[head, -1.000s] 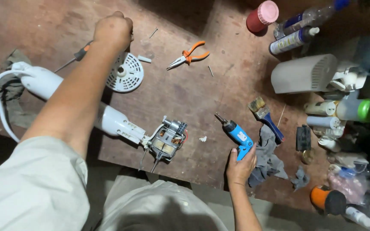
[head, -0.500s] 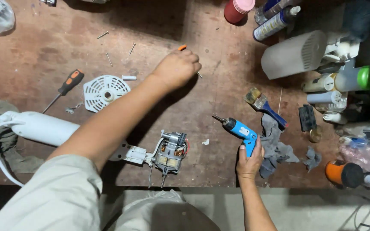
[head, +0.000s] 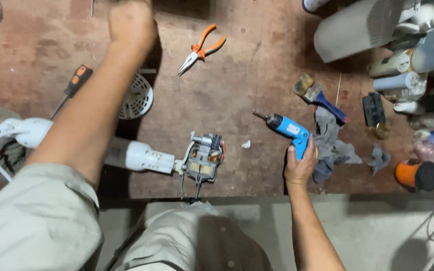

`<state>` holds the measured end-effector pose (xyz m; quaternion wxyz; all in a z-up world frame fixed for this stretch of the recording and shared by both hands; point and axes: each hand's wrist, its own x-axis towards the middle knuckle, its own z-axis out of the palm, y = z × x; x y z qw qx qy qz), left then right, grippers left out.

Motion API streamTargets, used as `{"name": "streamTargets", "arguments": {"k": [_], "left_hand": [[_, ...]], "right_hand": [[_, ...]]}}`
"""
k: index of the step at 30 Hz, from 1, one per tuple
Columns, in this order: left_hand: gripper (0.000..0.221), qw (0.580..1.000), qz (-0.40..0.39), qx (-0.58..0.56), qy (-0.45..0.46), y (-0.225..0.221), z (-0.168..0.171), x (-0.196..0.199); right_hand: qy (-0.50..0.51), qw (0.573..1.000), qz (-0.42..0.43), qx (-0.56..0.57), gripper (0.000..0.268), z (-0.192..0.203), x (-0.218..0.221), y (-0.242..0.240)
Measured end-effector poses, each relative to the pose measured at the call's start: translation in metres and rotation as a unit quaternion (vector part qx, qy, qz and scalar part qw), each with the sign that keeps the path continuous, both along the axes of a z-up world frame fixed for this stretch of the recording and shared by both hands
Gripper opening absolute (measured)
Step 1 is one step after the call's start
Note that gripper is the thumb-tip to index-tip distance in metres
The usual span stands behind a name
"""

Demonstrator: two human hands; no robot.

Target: Disassembling and cleaning a fan motor assembly using hand tools on a repair bench.

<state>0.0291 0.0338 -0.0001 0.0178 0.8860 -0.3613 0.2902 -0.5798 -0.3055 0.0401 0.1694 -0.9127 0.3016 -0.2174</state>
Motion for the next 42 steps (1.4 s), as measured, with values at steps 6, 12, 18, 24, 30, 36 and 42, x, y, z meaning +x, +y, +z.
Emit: {"name": "streamTargets", "arguments": {"k": [6, 12, 18, 24, 30, 36, 42], "left_hand": [[0.020, 0.971, -0.018, -0.046, 0.235, 0.062, 0.073, -0.052], [0.031, 0.897, -0.006, -0.048, 0.440, 0.129, 0.199, -0.245], [0.033, 0.760, 0.116, -0.117, 0.628, 0.148, 0.246, -0.359], [0.052, 0.805, 0.021, 0.001, 0.592, 0.068, 0.246, -0.326], [0.084, 0.743, 0.008, 0.155, 0.652, 0.030, 0.244, -0.299], [0.091, 0.711, 0.042, 0.159, 0.684, 0.025, 0.214, -0.311], [0.090, 0.696, -0.012, 0.178, 0.696, 0.036, 0.223, -0.286]], "right_hand": [[-0.024, 0.999, 0.016, -0.022, 0.084, -0.003, 0.006, -0.008], [0.030, 0.998, 0.039, 0.037, 0.078, 0.043, 0.007, 0.022], [0.068, 0.980, -0.001, 0.189, 0.068, 0.117, 0.036, 0.171], [0.185, 0.876, 0.081, 0.437, 0.094, 0.112, 0.075, 0.237], [0.241, 0.861, -0.004, 0.448, 0.100, 0.093, 0.090, 0.254], [0.024, 0.823, -0.122, 0.554, 0.101, 0.082, 0.086, 0.303], [-0.090, 0.802, -0.173, 0.565, 0.106, 0.106, 0.097, 0.321]]}}
